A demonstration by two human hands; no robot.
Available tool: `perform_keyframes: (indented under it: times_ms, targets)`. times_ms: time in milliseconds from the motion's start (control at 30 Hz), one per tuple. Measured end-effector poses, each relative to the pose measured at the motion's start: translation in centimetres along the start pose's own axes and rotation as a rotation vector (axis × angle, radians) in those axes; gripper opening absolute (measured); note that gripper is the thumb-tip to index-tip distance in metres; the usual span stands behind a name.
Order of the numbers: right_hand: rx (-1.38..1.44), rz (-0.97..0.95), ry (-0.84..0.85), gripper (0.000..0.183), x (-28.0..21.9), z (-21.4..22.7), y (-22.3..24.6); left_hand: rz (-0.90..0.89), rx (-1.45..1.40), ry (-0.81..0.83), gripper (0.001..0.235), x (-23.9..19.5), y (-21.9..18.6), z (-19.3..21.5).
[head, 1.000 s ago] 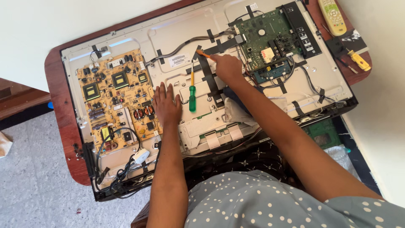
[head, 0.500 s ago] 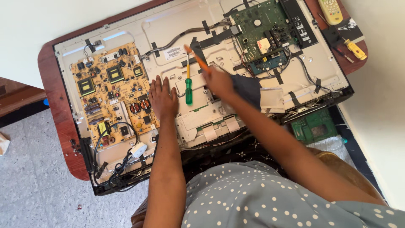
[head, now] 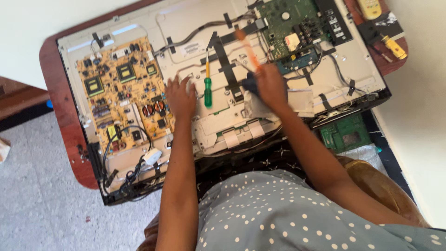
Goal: The person uses a toothbrush to clean dust and debris from the exposed circuit boards and internal components of a disassembled television. They methodically brush various areas of the mainboard and power supply while the device remains open on a table.
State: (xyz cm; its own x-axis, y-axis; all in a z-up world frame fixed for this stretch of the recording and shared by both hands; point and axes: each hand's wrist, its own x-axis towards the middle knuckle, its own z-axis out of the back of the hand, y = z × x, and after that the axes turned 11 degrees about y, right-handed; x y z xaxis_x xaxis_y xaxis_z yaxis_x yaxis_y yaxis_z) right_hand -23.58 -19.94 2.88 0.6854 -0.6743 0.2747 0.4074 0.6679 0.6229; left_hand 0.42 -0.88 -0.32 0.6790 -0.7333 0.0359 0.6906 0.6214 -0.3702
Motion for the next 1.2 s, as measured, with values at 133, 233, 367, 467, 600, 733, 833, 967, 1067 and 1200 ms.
perform_keyframes:
  times_ms: [133,233,367,467,600,733,833,967,1067,1200]
  targets:
    - [0.081,-0.119,0.006,0.015,-0.5,1.8,-1.4,-0.03,-0.154,0.112,0.05,-3.0,-5.3,-0.1]
    - [0.061,-0.122,0.047,0.017,-0.6,1.7,-0.8,-0.041,-0.077,0.068,0.059,-5.7,-7.4,-0.2]
    - [0.085,-0.126,0.061,0.027,-0.5,1.3,0.5,0.021,-0.089,-0.013,0.051,-4.9,-7.5,-0.6]
    - [0.161,-0.006,0.024,0.034,-0.1,1.3,1.3,0.291,-0.578,0.088,0.051,-3.7,-6.2,-0.3]
    - [0.161,0.038,0.053,0.039,-0.9,1.0,1.6,0.446,-1.341,0.029,0.043,-4.8,-3.8,0.2]
    - [0.147,0.023,0.085,0.041,-0.5,0.3,1.4,0.326,-1.013,0.026,0.041,-5.8,-2.3,0.2]
    - [0.17,-0.006,0.05,0.043,-0.5,-0.2,-0.3,0.318,-0.798,-0.074,0.041,-5.9,-1.3,-0.2]
    - [0.075,-0.034,-0.161,0.041,1.2,0.3,-5.2,0.005,-0.563,-0.291,0.034,-5.1,0.4,-0.3]
    - [-0.05,-0.099,-0.186,0.04,3.0,1.5,-9.5,-0.128,-0.462,-0.269,0.033,-4.7,1.5,-0.1]
    - [-0.205,-0.19,-0.009,0.038,4.7,1.6,-12.4,-0.106,-0.357,-0.189,0.041,-4.4,1.9,0.1]
